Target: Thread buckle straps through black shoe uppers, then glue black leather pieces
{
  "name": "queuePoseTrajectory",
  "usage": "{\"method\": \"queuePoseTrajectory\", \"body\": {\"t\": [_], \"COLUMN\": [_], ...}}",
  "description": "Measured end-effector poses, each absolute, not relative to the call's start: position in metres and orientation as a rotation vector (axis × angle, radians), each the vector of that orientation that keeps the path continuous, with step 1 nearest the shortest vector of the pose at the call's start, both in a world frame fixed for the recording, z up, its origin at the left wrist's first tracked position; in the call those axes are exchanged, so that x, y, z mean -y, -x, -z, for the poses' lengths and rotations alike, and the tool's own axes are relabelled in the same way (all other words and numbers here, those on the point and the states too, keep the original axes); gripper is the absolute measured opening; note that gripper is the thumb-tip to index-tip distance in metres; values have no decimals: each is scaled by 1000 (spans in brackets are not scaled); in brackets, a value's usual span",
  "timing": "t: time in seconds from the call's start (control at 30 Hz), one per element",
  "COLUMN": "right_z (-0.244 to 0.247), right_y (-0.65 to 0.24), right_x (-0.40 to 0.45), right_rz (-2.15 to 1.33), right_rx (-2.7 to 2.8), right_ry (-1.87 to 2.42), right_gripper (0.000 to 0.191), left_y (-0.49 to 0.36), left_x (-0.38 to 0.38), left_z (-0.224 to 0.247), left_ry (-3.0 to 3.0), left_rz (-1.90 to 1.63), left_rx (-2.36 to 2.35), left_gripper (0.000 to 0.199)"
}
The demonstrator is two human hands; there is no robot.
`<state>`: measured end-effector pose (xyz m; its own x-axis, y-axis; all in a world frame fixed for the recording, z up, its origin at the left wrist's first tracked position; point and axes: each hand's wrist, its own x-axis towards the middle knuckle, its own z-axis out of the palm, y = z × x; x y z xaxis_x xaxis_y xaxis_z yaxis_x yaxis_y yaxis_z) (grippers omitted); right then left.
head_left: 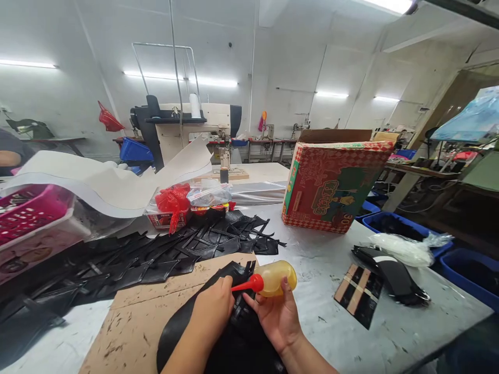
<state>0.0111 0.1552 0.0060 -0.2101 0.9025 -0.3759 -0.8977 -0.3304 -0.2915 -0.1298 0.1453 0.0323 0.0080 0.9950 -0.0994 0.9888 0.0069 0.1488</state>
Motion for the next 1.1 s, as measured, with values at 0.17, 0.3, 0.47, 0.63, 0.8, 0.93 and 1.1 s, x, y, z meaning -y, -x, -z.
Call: {"method": "queuePoseTrajectory", "body": {"t": [0.17,0.3,0.47,0.63,0.8,0.93,1.1], "right_z": [-12,-22,-14,7,9,8,17], "right_y": [-19,-50,-106,-143,-158,-157,-154], "right_x": [-157,-153,-140,-120,-107,-107,-108], "right_rz": [-1811,-1724,-1521,-1503,-1376,-1222,-1225], "right_rx": [10,105,293,456,583,667,799], "right_ry": [507,464,537,619,681,742,778], "right_gripper": [47,44,46,53,78,81,63], "left_y": [132,125,108,109,116,116,112], "left_x": [-136,-109,-85,-86,-96,-103,-105], "left_z": [-52,-72,-55,-51,-68,-66,-62], "left_ry": [-2138,-2091,-2013,-2039,-1841,-1642,-1478], "left_rz": [-268,-124,334,93,-184,-303,-376], "left_rx": [-1971,-1803,-1637,-1568,-1479,-1454,-1438], "left_gripper": [23,15,38,21,17,16,19]}}
